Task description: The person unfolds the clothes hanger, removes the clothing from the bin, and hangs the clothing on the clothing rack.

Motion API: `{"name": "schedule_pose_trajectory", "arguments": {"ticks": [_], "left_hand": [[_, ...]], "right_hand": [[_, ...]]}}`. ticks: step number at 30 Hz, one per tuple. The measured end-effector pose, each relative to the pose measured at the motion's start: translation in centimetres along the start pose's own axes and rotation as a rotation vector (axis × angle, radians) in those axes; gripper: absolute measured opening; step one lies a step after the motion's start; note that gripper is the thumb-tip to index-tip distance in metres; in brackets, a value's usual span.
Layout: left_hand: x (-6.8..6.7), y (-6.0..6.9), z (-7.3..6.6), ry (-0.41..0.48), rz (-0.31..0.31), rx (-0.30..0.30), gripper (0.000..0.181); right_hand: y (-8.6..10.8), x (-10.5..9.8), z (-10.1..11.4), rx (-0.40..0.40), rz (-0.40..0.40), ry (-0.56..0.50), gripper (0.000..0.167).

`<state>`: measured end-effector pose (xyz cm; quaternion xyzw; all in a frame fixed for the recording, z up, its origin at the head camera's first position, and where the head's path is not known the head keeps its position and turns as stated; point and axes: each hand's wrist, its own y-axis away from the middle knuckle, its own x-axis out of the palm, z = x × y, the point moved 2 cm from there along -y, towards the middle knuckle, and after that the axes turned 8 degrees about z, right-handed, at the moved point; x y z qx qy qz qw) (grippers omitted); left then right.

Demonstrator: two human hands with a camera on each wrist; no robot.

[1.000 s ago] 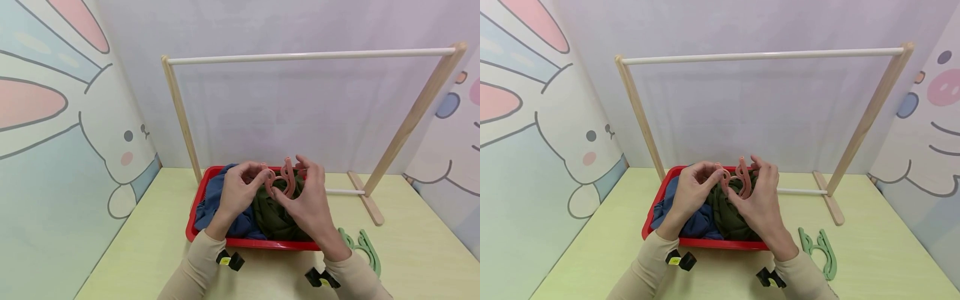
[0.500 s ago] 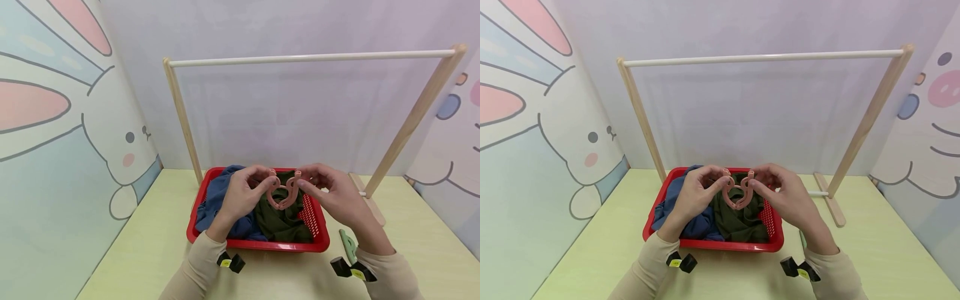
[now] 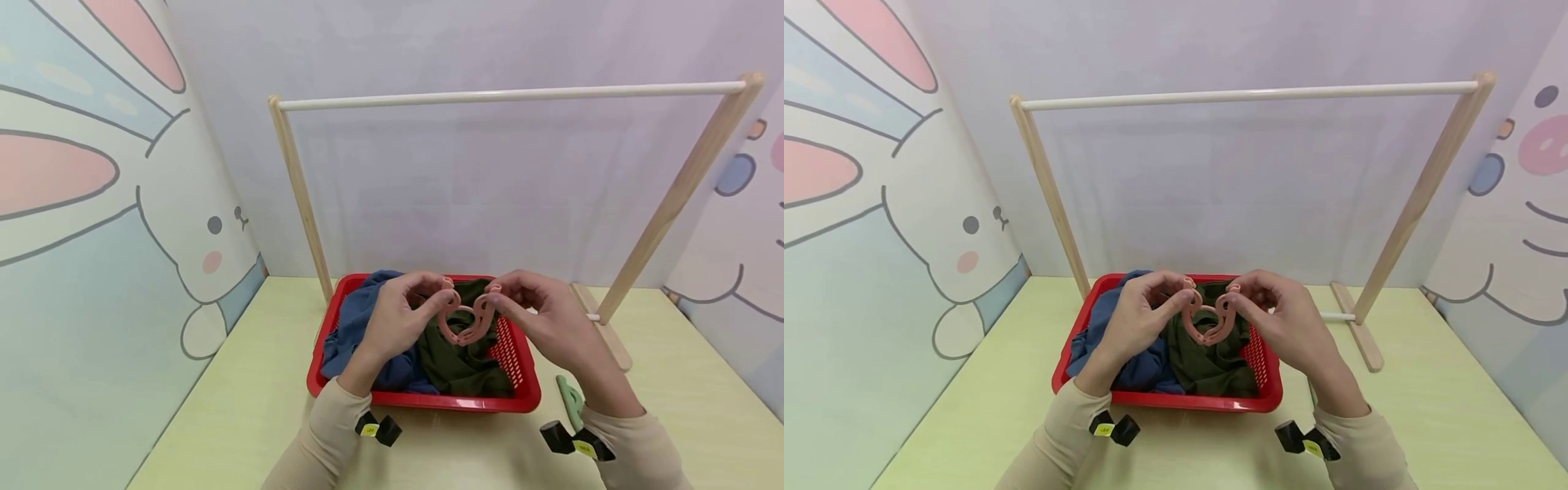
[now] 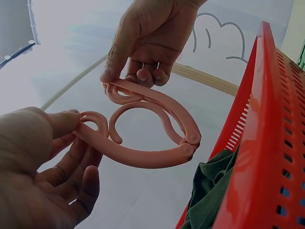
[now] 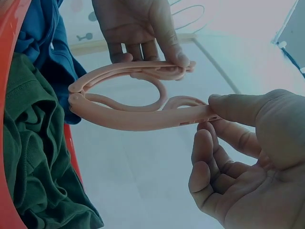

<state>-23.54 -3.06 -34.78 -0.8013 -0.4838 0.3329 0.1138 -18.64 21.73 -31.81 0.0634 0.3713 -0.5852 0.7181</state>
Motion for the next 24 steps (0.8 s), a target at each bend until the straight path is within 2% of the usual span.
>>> {"name": "schedule_pose_trajectory", "arguments": {"ticks": [16, 24], "left_hand": [[-1.4, -0.1, 0.0, 0.014, -0.059, 0.037, 0.015], [-1.9, 0.0, -0.1, 0.013, -0.109, 0.015, 0.019]], "right_hand": [[0.2, -0.8, -0.4, 0.000, -0.051, 0.046, 0.010], [0.2, -0.9, -0.6, -0.004, -0.047, 0.027, 0.011]]}}
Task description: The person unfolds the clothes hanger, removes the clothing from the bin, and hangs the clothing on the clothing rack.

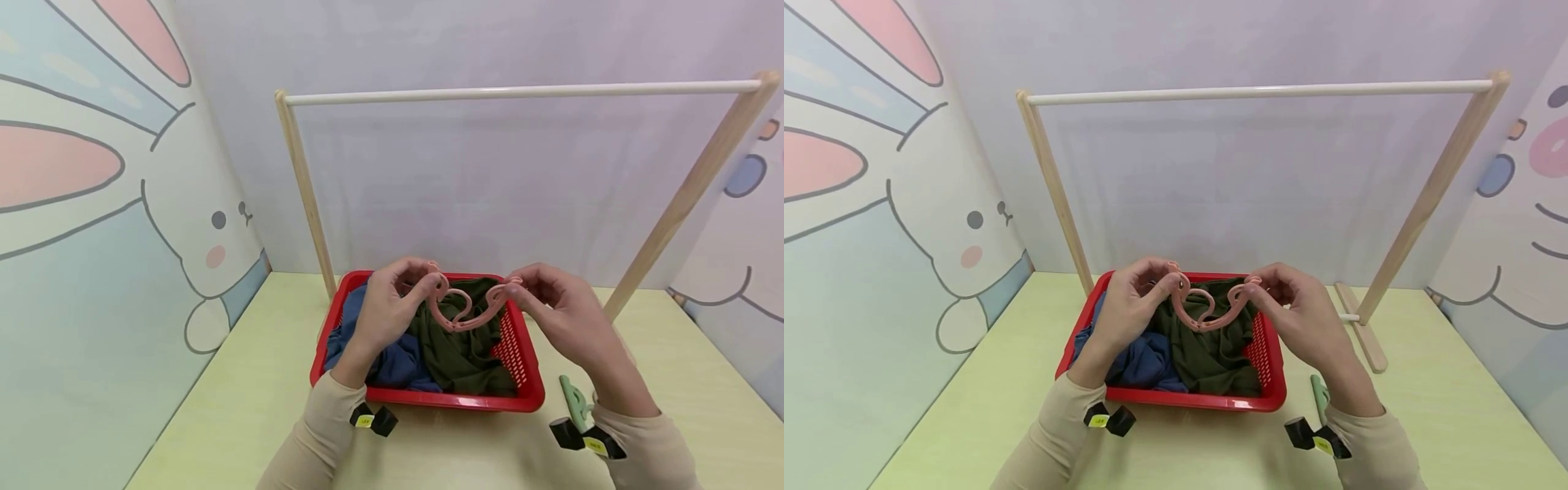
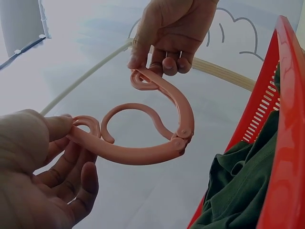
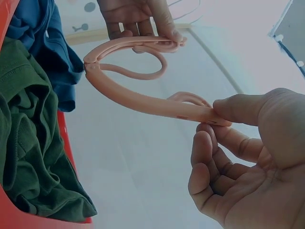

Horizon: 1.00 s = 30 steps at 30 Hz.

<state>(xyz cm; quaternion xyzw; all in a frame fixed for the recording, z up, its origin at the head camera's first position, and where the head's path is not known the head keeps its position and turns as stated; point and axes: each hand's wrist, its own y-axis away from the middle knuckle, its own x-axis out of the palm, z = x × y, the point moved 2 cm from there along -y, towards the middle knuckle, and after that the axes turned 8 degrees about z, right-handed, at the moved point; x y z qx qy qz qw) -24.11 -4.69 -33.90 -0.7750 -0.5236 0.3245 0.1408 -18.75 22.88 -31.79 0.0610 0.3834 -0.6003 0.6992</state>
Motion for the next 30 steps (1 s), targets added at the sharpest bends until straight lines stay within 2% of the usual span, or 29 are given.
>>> {"name": "schedule_pose_trajectory", "arguments": {"ticks": [10, 22, 30], "left_hand": [[-0.6, 0.0, -0.1, 0.054, -0.045, -0.041, 0.015], [-1.2, -0.1, -0.2, 0.097, -0.089, -0.037, 0.017], [-1.6, 0.0, -0.3, 0.120, -0.092, -0.040, 0.018]], "right_hand": [[0.1, -0.7, -0.4, 0.020, -0.014, -0.004, 0.014], [0.1, -0.9, -0.5, 0.019, -0.013, -0.011, 0.015], [0.1, -0.9, -0.7, 0.056, -0.006, -0.007, 0.018]]}}
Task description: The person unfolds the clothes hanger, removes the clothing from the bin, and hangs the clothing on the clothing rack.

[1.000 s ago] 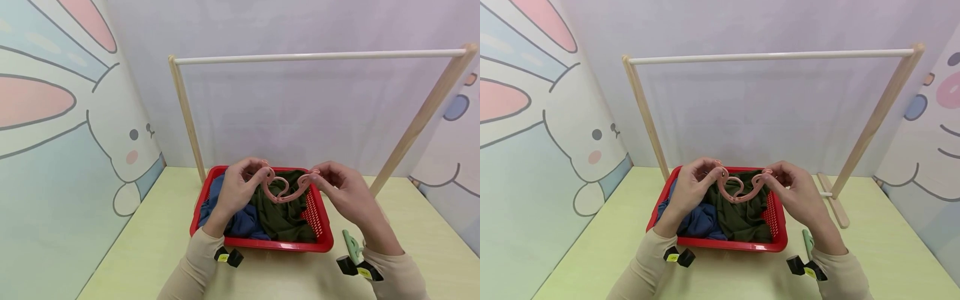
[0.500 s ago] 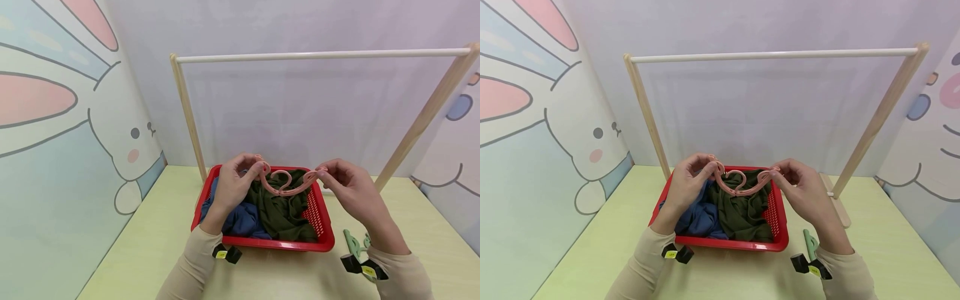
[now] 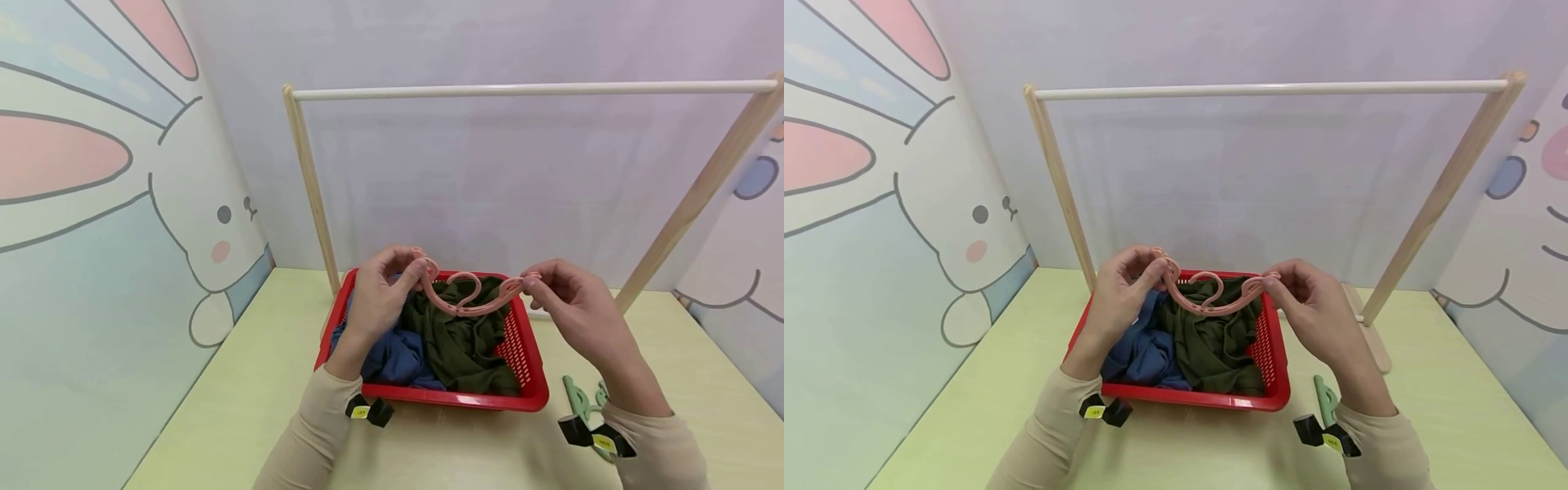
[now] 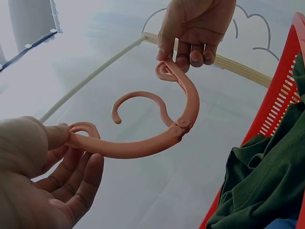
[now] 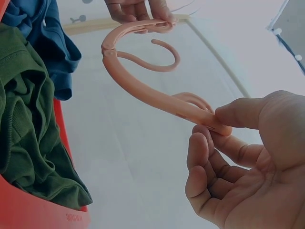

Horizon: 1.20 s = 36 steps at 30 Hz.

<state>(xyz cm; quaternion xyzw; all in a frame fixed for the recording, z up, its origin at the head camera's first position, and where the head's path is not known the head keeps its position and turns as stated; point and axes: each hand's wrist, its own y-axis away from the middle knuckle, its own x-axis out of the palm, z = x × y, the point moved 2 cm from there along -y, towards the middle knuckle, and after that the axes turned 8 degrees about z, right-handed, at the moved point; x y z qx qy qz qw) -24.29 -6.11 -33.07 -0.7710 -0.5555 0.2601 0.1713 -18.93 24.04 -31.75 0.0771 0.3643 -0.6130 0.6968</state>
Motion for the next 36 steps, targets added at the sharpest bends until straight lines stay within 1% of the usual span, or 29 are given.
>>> {"name": "schedule_pose_trajectory", "arguments": {"ticks": [6, 15, 21, 28, 36], "left_hand": [[-0.3, -0.1, -0.1, -0.001, -0.024, -0.013, 0.022], [-0.8, 0.0, 0.1, -0.072, -0.063, -0.037, 0.021], [-1.2, 0.0, 0.2, -0.060, -0.075, -0.035, 0.020], [-1.5, -0.1, 0.2, -0.042, -0.073, -0.045, 0.020], [-1.6, -0.3, 0.1, -0.028, -0.086, -0.032, 0.018]], "right_hand": [[0.0, -0.1, -0.1, 0.011, -0.008, 0.000, 0.020], [0.0, -0.3, -0.5, 0.012, -0.023, -0.023, 0.021], [-0.1, -0.3, -0.6, 0.023, -0.022, -0.058, 0.022], [-0.1, -0.3, -0.6, 0.035, -0.035, -0.084, 0.025], [0.0, -0.5, -0.6, 0.038, -0.045, -0.144, 0.026]]}}
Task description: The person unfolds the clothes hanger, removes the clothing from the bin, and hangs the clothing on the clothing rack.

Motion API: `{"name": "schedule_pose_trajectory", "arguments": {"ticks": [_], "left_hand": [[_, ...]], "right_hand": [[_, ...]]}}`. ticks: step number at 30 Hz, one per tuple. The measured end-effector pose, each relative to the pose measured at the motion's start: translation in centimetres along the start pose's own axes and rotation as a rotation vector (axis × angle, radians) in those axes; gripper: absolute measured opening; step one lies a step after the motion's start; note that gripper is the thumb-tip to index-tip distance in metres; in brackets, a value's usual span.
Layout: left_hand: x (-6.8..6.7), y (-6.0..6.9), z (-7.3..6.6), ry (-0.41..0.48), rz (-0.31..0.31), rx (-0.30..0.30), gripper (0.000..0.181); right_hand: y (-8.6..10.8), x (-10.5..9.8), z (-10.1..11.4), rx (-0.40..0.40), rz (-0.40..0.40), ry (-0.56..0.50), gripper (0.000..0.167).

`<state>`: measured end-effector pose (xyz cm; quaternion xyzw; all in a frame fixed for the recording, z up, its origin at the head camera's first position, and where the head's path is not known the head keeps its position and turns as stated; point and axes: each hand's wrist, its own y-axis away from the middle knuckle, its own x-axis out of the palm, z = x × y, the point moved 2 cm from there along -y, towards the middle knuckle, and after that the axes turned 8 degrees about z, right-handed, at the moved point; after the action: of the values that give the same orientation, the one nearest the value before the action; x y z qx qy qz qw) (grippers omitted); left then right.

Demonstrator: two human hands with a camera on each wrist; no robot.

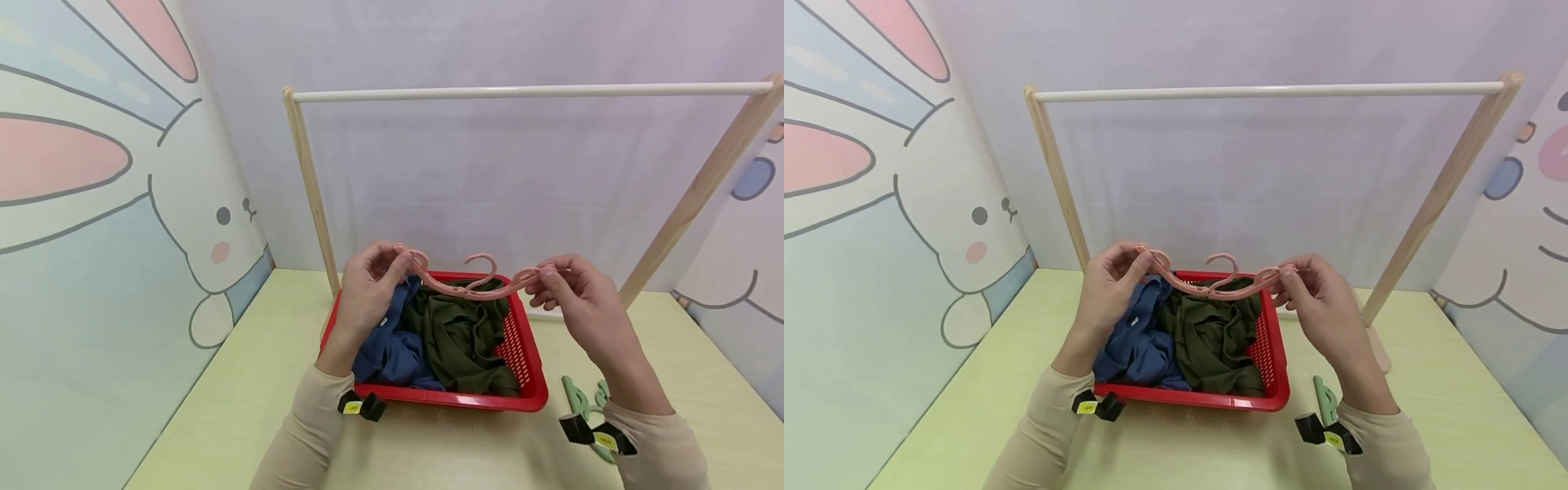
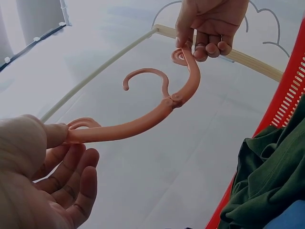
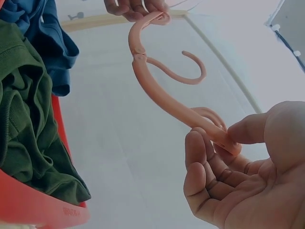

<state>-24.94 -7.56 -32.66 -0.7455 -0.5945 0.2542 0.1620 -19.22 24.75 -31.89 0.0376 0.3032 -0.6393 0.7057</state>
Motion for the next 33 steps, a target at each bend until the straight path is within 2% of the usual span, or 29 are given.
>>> {"name": "schedule_pose_trajectory", "arguments": {"ticks": [11, 19, 27, 33], "left_hand": [[-0.5, -0.1, 0.2, -0.001, 0.016, -0.008, 0.018], [-1.0, -0.1, 0.4, 0.024, 0.067, -0.019, 0.016], [-1.4, -0.2, 0.6, 0.005, 0.119, -0.032, 0.013], [-1.7, -0.2, 0.6, -0.019, 0.169, -0.050, 0.013]], "right_hand": [[0.1, -0.2, -0.1, 0.010, -0.042, -0.039, 0.025], [0.0, -0.4, -0.2, -0.005, -0.061, -0.172, 0.021], [0.1, -0.5, -0.1, -0.014, -0.094, -0.199, 0.022], [0.2, -0.6, -0.1, 0.012, -0.119, -0.196, 0.027]]}}
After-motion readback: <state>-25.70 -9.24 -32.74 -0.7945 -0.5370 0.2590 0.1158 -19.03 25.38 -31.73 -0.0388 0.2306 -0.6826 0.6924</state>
